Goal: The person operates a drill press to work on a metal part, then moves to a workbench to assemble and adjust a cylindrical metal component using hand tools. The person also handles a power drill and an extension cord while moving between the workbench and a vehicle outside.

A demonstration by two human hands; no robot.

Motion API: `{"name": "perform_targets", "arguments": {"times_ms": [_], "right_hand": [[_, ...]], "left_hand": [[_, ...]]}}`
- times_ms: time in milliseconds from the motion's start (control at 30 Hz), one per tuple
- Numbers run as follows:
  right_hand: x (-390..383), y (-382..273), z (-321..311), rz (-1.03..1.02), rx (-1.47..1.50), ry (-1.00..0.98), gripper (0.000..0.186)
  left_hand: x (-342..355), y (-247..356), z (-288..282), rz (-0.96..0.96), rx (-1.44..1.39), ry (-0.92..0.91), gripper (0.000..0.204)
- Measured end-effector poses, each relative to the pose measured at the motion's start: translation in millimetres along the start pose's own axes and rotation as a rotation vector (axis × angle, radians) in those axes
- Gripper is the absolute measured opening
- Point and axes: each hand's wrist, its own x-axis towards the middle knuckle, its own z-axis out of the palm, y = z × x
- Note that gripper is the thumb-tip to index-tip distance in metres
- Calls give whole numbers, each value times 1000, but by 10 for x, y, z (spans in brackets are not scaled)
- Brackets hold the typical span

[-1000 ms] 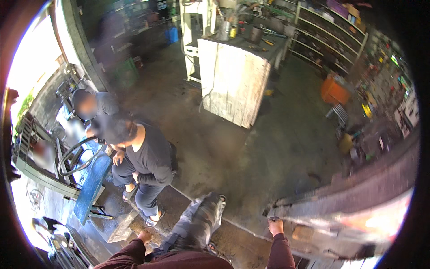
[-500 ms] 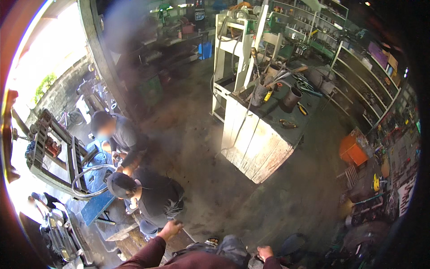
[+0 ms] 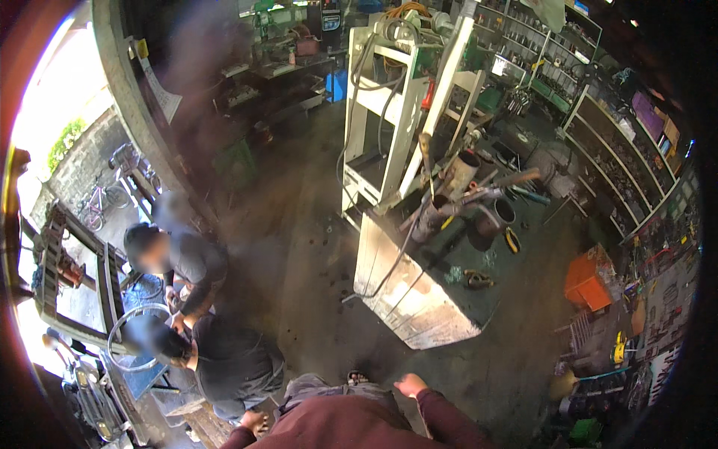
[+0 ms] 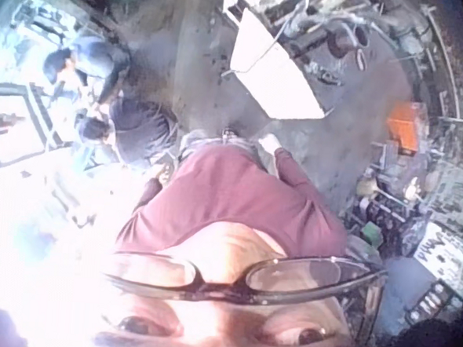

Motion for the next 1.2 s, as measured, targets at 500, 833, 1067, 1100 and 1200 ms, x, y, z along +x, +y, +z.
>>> {"name": "perform_targets", "arguments": {"times_ms": [500,833,1067,1100,1200], "right_hand": [[4043,-3565,-4525,-576,361,426,33],[4952,-4206,-6851,-527,289,810,29],[6211,-4119,-7509,-445,367,888,29],[6384,-4158,-7633,-444,377,903,29],[6793,-4306,-8207,-434,360,931,30]], "left_hand": [[412,4249,-155,363,-64,101,26],[616,8218,-57,744,-120,53,21],[605,9706,624,592,127,33,18],[583,9931,692,569,144,31,17],[573,10905,912,562,199,24,17]]}}
